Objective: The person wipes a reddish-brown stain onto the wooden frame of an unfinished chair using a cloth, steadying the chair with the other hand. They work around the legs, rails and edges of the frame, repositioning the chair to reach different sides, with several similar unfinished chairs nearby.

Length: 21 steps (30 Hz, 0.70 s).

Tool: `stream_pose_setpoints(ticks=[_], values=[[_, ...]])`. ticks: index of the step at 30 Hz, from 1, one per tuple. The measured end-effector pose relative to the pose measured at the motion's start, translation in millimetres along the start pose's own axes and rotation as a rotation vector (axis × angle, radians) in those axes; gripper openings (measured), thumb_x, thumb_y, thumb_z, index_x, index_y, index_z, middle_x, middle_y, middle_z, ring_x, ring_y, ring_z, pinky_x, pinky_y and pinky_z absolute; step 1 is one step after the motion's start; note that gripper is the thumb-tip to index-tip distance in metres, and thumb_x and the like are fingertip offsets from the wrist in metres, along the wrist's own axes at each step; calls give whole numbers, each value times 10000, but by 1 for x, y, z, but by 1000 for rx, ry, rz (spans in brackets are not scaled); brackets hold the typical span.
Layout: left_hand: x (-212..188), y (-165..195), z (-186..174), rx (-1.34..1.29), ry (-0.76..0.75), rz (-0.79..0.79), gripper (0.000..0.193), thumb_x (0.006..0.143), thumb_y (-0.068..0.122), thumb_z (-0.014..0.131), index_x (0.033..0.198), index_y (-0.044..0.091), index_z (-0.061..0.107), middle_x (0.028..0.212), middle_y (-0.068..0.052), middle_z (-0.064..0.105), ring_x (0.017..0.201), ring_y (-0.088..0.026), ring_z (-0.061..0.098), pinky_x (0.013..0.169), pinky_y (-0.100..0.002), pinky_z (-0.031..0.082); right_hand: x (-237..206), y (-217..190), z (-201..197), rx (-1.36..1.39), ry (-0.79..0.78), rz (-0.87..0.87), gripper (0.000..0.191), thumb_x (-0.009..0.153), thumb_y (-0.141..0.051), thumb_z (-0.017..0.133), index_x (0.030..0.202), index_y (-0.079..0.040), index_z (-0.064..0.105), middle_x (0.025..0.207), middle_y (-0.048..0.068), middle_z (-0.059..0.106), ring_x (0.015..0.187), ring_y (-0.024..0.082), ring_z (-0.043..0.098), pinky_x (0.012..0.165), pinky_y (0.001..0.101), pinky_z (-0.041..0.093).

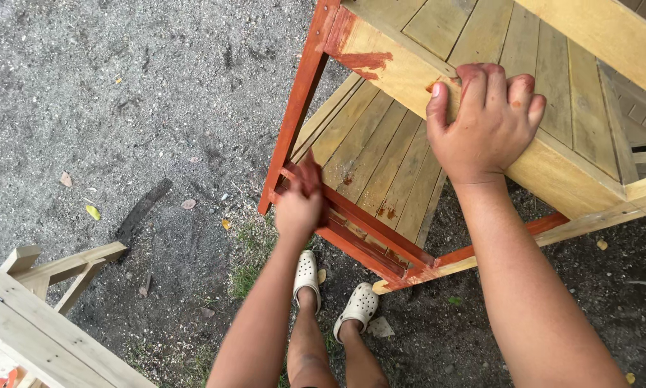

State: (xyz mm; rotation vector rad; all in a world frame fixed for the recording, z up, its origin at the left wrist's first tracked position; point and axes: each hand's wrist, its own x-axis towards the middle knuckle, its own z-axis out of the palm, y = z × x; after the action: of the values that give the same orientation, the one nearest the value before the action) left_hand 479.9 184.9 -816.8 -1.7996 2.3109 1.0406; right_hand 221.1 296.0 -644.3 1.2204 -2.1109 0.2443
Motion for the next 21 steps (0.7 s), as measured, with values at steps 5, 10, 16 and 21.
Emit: stream_pose_setpoints(ticks=[5, 10, 16, 21], values=[[-94, 38, 66, 77, -162, 168, 535, 982, 467, 493, 1405, 148, 559, 1021, -231, 731, 922, -376, 737, 832, -501, 595, -3, -1, -2, 5, 7, 4, 205, 1026, -314, 568, 1117, -144, 639, 1161, -16, 645, 1092, 261, 528, 1011, 436, 379], [-166, 75, 109, -2, -540, 187, 600, 892, 462, 575, 1404, 152, 534, 1140, -217, 706, 1037, -366, 704, 918, -494, 555, -2, -6, -10, 24, 8, -10, 202, 1018, -307, 579, 1115, -140, 638, 1169, -11, 645, 1087, 265, 525, 1002, 442, 378], [-142, 56, 94, -315, -471, 119, 390, 840, 408, 629, 1084, 126, 744, 1035, -182, 752, 997, -341, 731, 890, -476, 564, -14, 4, -18, 125, 68, -125, 200, 1081, -290, 585, 1175, -116, 614, 1304, 25, 589, 1213, 242, 507, 1054, 416, 360], [-37, 10, 10, -92, 39, 159, 402, 823, 397, 665, 1046, 72, 742, 894, -213, 747, 861, -377, 735, 801, -501, 583, -104, 48, -66, 259, 181, -76, 319, 1080, -335, 697, 1284, -107, 606, 1338, 99, 517, 1302, 279, 447, 1091, 481, 346]])
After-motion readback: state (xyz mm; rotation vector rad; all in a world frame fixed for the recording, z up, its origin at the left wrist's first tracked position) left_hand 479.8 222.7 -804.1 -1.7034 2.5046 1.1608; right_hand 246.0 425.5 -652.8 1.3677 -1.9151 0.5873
